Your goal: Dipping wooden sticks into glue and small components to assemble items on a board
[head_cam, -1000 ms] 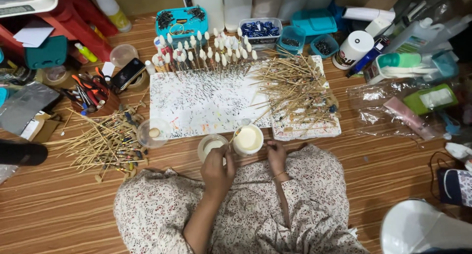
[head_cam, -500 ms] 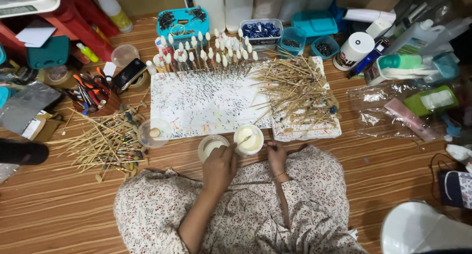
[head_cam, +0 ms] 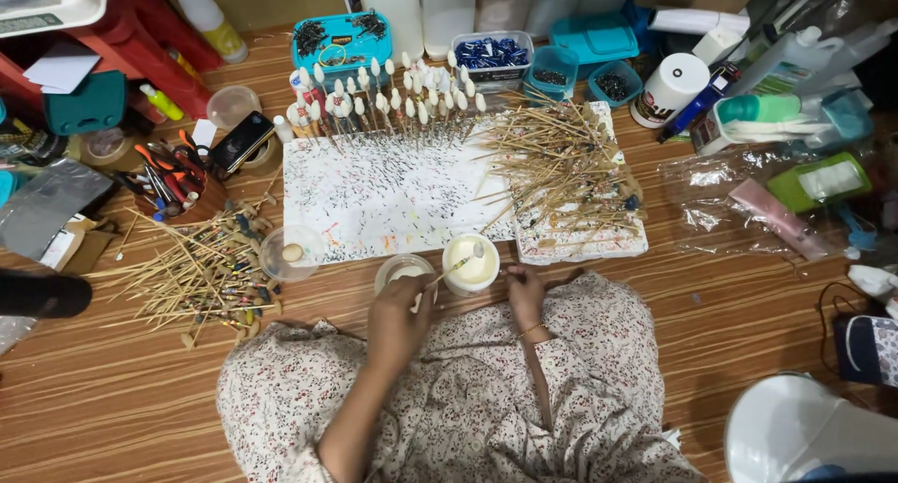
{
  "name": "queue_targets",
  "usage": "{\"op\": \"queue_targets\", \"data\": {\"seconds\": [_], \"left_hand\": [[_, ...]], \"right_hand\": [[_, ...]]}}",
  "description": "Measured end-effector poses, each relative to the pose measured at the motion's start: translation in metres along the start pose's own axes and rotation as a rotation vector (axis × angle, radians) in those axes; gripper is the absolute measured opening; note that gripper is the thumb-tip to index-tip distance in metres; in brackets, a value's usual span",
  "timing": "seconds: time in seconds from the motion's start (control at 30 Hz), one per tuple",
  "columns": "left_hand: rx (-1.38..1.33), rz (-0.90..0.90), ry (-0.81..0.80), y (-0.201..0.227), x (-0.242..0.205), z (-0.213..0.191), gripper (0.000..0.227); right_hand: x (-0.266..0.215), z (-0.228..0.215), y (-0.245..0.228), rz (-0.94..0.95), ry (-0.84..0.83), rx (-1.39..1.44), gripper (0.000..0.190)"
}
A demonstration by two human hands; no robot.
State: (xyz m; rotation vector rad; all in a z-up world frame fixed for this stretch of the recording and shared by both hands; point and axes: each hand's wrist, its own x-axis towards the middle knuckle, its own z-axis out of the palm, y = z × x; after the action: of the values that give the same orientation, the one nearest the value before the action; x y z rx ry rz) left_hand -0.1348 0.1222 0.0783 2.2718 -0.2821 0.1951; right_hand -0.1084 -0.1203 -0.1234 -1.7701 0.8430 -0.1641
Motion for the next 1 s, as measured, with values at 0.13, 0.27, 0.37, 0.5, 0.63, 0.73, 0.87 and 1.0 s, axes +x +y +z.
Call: {"op": "queue_targets", "data": {"seconds": [0.13, 0.27, 0.37, 0.5, 0.63, 0.73, 0.87, 1.0], "left_hand": [[-0.34, -0.298, -0.057, -0.018, 0.001, -0.01, 0.016], [-0.701, -0.613, -0.424, -0.027, 0.009, -0.033, 0.02], [-0.75, -0.686, -0.587, -0.028, 0.017, -0.047, 0.021], [-0.584, -0.693, -0.771, -0.032, 0.041, -0.071, 0.023], [0.086, -0.531, -0.882, -0.053, 0.093, -0.061, 0.024], [0.618, -0.285, -0.83, -0.093, 0.114, -0.015, 0.024], [0.824, -0.042, -0.733, -0.015, 0.112, 0.002, 0.011], [0.89, 0.039, -0.79, 0.05, 0.101, -0.007, 0.014]], "right_hand": [[0.0, -0.004, -0.003, 0.042, -0.005, 0.015, 0.022], [0.009, -0.003, 0.003, 0.063, -0.01, 0.022, 0.022], [0.012, -0.002, 0.006, 0.072, -0.024, 0.023, 0.023], [0.017, -0.003, 0.013, 0.071, -0.03, 0.014, 0.023], [0.016, -0.001, 0.017, 0.066, -0.041, -0.016, 0.024], [0.015, -0.003, 0.011, 0.048, -0.033, -0.022, 0.023], [0.007, -0.005, 0.001, 0.021, -0.029, 0.031, 0.024], [0.012, -0.003, 0.006, 0.058, -0.025, -0.011, 0.023]]}}
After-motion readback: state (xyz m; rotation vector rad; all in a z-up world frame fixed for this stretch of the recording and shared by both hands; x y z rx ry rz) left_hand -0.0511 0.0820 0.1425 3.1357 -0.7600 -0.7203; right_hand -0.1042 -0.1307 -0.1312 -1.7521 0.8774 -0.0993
